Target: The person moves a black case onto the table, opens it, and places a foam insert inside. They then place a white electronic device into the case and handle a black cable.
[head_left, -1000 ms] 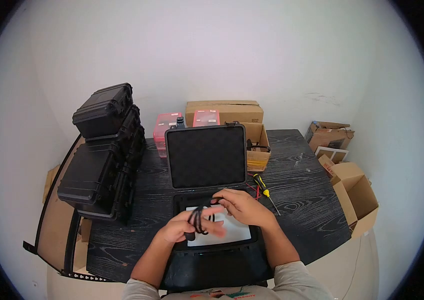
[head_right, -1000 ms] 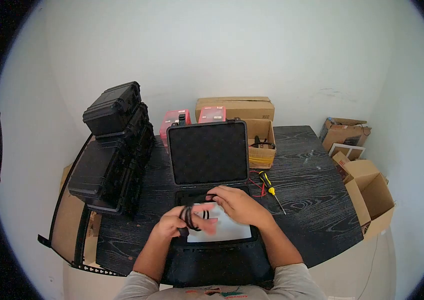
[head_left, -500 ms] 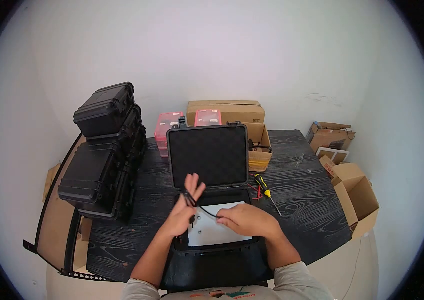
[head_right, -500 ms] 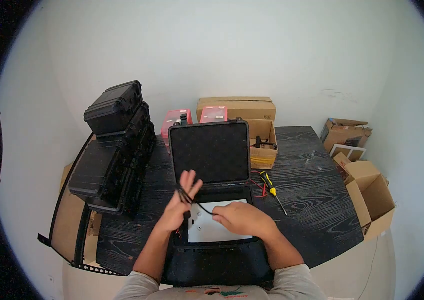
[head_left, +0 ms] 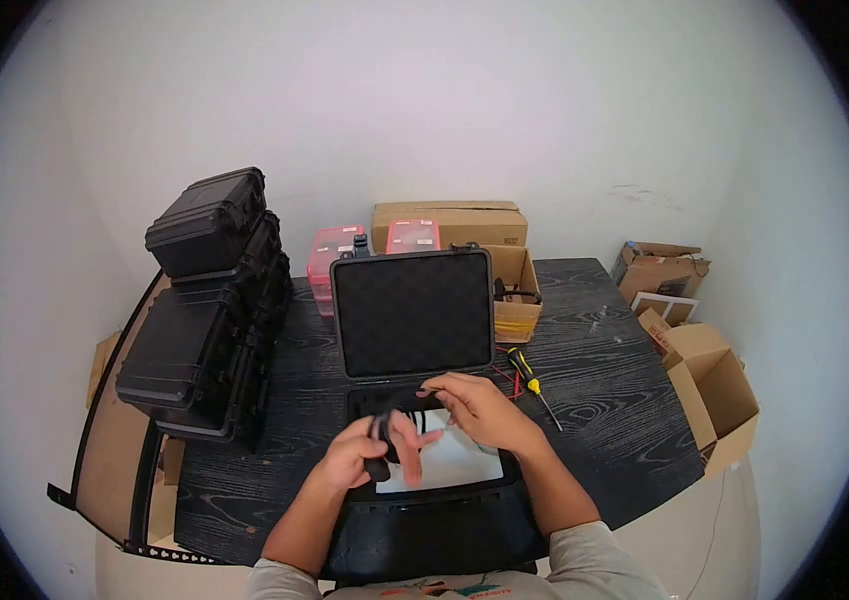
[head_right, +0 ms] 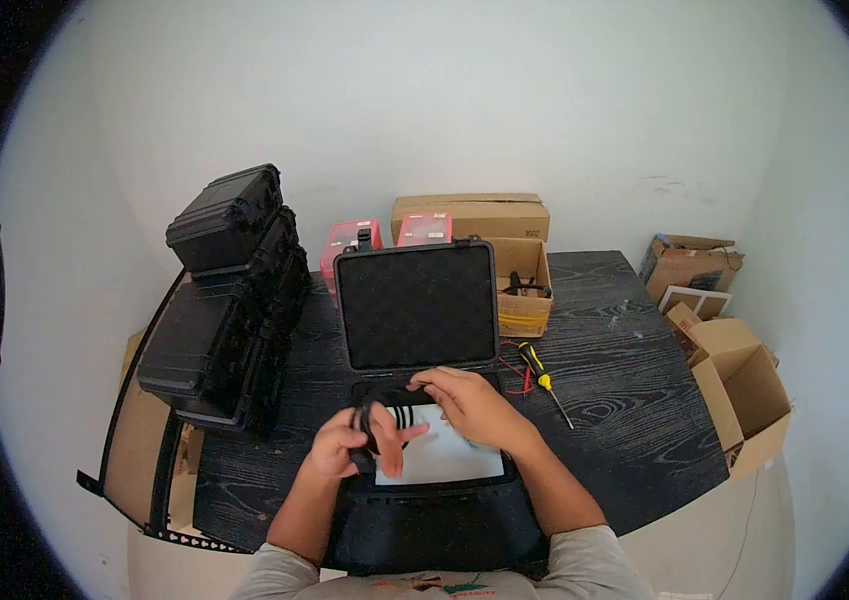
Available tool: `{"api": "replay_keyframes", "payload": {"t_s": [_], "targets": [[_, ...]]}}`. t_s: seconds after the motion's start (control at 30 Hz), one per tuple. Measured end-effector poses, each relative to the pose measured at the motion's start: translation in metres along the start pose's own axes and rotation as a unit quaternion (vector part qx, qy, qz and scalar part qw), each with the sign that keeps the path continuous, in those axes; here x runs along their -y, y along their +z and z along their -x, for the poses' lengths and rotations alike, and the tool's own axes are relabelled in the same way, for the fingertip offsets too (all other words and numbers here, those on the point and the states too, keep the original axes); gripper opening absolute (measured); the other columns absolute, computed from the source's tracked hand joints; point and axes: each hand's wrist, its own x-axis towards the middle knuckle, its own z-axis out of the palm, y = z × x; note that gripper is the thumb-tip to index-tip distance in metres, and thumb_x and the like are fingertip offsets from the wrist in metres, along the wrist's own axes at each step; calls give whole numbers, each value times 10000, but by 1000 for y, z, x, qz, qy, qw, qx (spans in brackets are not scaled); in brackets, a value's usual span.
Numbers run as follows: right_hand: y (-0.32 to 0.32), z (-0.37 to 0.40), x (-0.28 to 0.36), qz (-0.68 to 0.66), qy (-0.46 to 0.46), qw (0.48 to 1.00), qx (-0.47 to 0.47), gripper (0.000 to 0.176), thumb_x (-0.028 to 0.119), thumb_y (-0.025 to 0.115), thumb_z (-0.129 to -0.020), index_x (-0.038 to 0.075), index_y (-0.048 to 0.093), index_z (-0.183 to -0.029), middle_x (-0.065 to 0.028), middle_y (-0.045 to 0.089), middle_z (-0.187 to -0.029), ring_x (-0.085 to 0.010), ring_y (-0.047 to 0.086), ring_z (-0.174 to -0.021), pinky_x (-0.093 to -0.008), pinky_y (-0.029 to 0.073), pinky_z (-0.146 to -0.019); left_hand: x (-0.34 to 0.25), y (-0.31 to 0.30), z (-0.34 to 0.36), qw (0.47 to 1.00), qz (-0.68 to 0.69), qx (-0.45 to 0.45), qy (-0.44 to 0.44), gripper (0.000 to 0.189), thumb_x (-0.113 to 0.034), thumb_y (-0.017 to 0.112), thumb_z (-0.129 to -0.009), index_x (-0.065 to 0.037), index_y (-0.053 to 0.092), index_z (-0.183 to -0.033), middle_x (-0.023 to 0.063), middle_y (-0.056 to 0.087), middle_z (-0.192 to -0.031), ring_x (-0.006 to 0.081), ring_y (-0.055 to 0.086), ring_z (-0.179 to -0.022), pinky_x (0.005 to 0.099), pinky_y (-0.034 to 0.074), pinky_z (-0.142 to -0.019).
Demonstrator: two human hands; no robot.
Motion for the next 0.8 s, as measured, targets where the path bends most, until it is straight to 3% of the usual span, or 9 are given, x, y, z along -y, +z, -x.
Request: {"api": "replay_keyframes", "payload": {"t_s": [0.03,0.07,0.2,0.3,0.33,0.43,0.47,0.67,0.8], "targets": [[3,0,-3,1,23,1000,4,264,44,622,-993,29,679,-1251,-182,735,-1066,-302,723,-902,-384,572,-813,0,3,0,997,49,-30,41,404,-195,513,-939,71,553,-1241,272,756,-944,373,738,-907,526,302,-1254],[6,2,-6,31,15,999,20,277,41,614,-991,26,672,-1262,-194,732,-1093,-336,720,-940,-400,570,-841,3,-6,0,994,55,-12,93,460,-237,500,-1010,73,491,-1350,281,752,-1035,415,726,-1028,529,284,-1269],[15,7,3,98,23,988,113,292,52,545,-1007,-7,653,-1271,-240,720,-1177,-434,685,-1111,-479,540,-953,-3,7,-12,968,34,-146,200,535,-207,497,-1047,29,377,-1513,267,656,-1357,405,568,-1381,511,298,-1274],[32,15,3,114,-9,983,142,259,85,543,-1007,2,672,-1216,-243,720,-1177,-433,693,-1107,-491,551,-931,-1,18,-21,934,-17,-302,190,495,-193,516,-1035,20,435,-1474,210,693,-1304,336,565,-1384,515,303,-1275],[36,18,4,106,-24,984,142,240,101,548,-1015,12,679,-1195,-233,723,-1161,-426,701,-1081,-488,557,-908,3,10,-19,942,-33,-282,178,462,-150,445,-1080,22,389,-1505,233,641,-1410,346,569,-1387,457,345,-1240],[34,20,15,130,-38,979,151,176,154,582,-1028,46,700,-1101,-188,731,-1063,-389,721,-987,-473,570,-833,0,10,-22,929,-189,-317,13,435,-187,471,-1070,28,466,-1448,210,690,-1337,303,550,-1400,460,315,-1264],[30,19,20,147,-38,976,155,162,173,597,-1031,57,706,-1065,-171,734,-1022,-374,727,-953,-466,573,-807,-1,9,-21,933,-222,-280,-32,400,-180,446,-1082,30,506,-1417,224,696,-1331,291,607,-1331,411,409,-1188],[14,18,33,173,-87,975,106,170,245,708,-985,81,703,-943,-103,712,-847,-306,721,-864,-416,570,-753,8,-3,-18,943,-156,-273,-110,366,-159,433,-1072,25,577,-1354,230,716,-1274,247,695,-1145,344,532,-980],[14,13,28,124,-146,980,53,147,234,730,-966,89,716,-955,-80,710,-848,-293,709,-834,-397,561,-737,1,-13,-9,924,-235,-224,-203,345,-140,439,-1023,-9,691,-1220,140,739,-1166,167,675,-992,306,512,-907]]}}
